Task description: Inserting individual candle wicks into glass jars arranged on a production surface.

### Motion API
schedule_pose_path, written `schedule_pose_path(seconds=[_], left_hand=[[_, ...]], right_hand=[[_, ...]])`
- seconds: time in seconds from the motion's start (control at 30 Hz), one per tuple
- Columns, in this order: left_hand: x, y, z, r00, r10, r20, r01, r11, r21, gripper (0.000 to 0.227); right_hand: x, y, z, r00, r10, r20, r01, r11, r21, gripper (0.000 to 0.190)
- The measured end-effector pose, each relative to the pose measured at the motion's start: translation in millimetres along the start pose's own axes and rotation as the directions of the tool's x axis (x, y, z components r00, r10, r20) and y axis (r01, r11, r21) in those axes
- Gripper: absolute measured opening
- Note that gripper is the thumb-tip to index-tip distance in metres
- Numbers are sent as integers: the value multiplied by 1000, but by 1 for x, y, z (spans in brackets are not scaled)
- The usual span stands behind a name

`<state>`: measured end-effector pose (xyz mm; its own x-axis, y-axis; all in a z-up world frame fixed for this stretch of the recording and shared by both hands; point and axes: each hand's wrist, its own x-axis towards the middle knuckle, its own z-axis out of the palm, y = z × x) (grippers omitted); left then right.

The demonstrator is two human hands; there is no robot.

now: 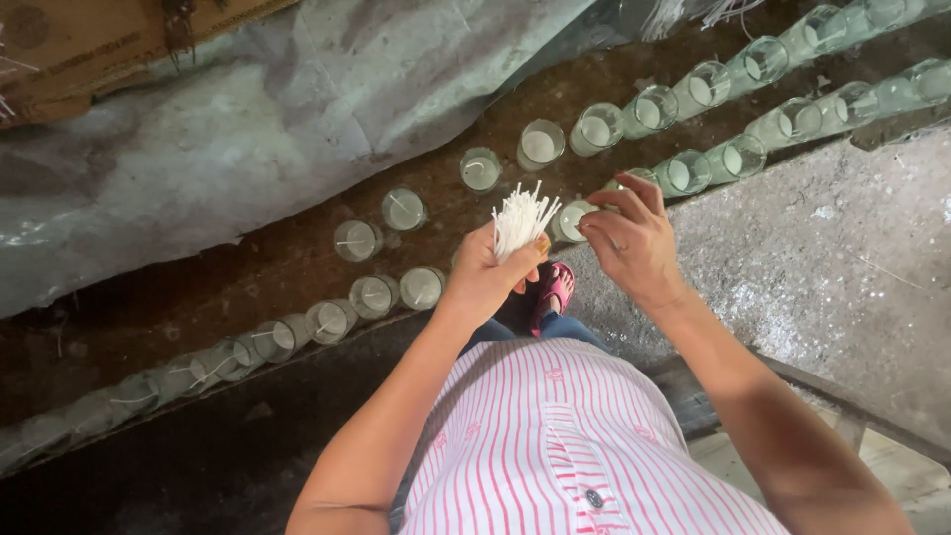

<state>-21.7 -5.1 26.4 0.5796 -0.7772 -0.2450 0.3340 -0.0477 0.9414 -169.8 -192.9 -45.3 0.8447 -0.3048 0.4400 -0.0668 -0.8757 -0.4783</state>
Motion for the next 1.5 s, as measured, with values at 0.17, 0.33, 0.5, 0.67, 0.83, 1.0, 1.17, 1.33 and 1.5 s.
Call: schedule_pose_path(seconds=[0.17,0.33,0.5,0.67,0.83,1.0,1.17,1.33,1.5], left_hand=[[-4,7,8,1000,-18,19,20,997,-70,6],[-3,11,22,997,-52,59,55,997,-49,4],[4,9,33,996,-46,80,46,999,8,11],[-3,19,52,990,-83,112,91,993,-76,17],[0,0,65,990,-91,107,108,981,-164,16],[-1,-5,73,991,-130,34,134,970,-204,12],[-1,-14,82,991,-130,-39,122,978,-167,10],[3,-25,103,983,-138,-118,112,973,-204,10],[1,-33,120,982,-107,-153,78,980,-185,10]], right_hand=[[20,-28,-29,991,121,51,-126,987,104,16],[42,-55,-53,943,272,189,-328,849,415,28],[45,-54,-64,897,352,269,-442,675,591,17],[43,-48,-76,856,370,361,-513,532,673,15],[43,-36,-92,887,318,334,-461,583,669,13],[45,-10,-110,890,370,265,-448,612,651,7],[41,7,-122,888,354,294,-458,614,642,9],[41,3,-123,910,259,323,-410,668,622,11],[34,18,-121,920,203,334,-379,675,633,14]])
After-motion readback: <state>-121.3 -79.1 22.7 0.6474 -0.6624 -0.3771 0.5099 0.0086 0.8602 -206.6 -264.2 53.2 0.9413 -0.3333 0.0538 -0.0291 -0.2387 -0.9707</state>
